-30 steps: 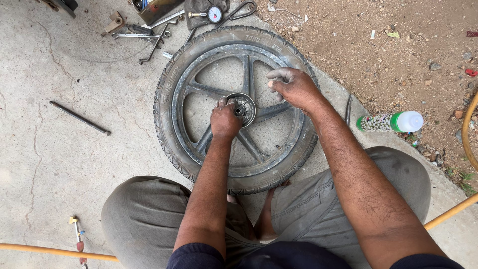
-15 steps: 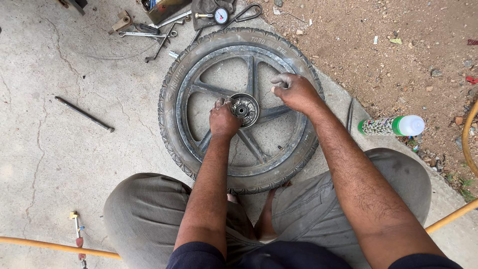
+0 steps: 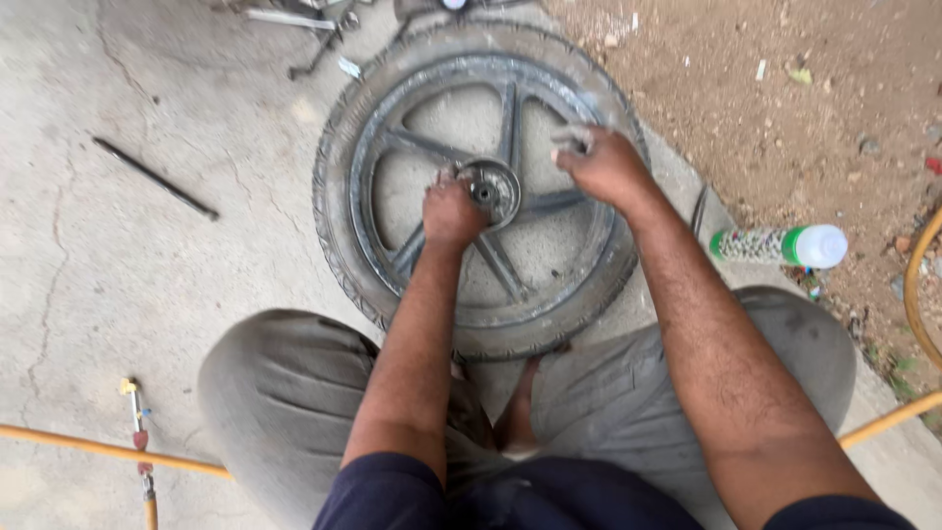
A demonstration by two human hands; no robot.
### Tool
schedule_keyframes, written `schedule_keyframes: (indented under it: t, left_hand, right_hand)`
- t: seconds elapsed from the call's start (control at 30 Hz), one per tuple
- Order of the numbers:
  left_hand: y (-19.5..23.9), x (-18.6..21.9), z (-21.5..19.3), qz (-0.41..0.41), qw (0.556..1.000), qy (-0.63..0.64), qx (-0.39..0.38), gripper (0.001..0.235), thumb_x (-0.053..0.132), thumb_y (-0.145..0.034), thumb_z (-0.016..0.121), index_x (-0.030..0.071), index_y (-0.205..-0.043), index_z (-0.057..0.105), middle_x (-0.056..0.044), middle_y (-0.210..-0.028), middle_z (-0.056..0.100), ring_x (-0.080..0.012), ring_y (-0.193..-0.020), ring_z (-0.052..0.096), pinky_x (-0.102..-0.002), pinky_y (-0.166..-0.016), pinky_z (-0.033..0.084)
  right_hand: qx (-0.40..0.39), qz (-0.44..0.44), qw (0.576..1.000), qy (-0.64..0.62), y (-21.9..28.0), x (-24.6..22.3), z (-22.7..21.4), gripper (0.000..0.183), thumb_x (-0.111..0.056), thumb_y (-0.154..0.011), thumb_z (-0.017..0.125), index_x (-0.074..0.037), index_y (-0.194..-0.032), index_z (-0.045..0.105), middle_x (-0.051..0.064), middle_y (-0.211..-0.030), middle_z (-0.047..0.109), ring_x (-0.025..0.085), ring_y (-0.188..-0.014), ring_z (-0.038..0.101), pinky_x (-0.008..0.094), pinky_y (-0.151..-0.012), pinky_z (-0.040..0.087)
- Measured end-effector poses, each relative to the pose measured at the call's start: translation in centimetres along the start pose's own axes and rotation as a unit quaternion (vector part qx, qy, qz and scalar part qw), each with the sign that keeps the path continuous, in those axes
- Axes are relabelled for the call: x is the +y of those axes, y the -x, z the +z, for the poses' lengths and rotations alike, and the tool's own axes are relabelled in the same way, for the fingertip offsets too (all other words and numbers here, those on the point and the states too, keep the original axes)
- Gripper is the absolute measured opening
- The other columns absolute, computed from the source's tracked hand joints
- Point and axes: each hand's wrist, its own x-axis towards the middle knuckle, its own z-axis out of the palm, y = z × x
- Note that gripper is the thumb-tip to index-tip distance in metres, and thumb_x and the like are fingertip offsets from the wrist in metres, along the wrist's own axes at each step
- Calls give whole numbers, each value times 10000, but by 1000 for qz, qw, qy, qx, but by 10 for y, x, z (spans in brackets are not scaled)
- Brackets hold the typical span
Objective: The person checks the tire pressure using a gauge, then removes the valve cap and cleans the rim and valve area with a cloth. They then open a small box and insert a small white object into the valve stem.
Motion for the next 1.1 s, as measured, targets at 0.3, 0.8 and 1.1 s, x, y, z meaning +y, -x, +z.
schedule_keyframes:
  t: [0.3, 0.8, 1.1]
  left_hand:
    - [10, 8, -11, 7, 1000, 23, -4, 590, 275, -734, 858, 161, -1287, 687, -135, -1427, 572, -318, -1311, 555, -491, -1154, 389]
    - [5, 1, -31, -70, 988, 112, 78, 636, 281, -759, 834, 109, -1337, 633, -170, -1450, 546, -331, -1357, 514, -446, -1143, 403]
    - [6, 21, -32, -24, 977, 212, -7, 631, 130, -797, 762, 158, -1406, 598, -165, -1554, 442, -340, -1413, 435, -432, -1146, 339]
  right_hand:
    - [6, -4, 1000, 22, -3, 0, 1, 409, -341, -948, 679, -231, -1342, 663, 102, -1309, 681, 229, -1123, 687, 435, -1035, 538]
    - [5, 14, 1000, 17, 1, -4, 1, 411, -339, -960, 665, -238, -1358, 652, 56, -1324, 684, 168, -789, 688, 427, -995, 541]
    - [12, -36, 998, 54, -5, -5, 8, 411, -346, -943, 685, -193, -1324, 662, 67, -1402, 635, 230, -1233, 630, 433, -1074, 468]
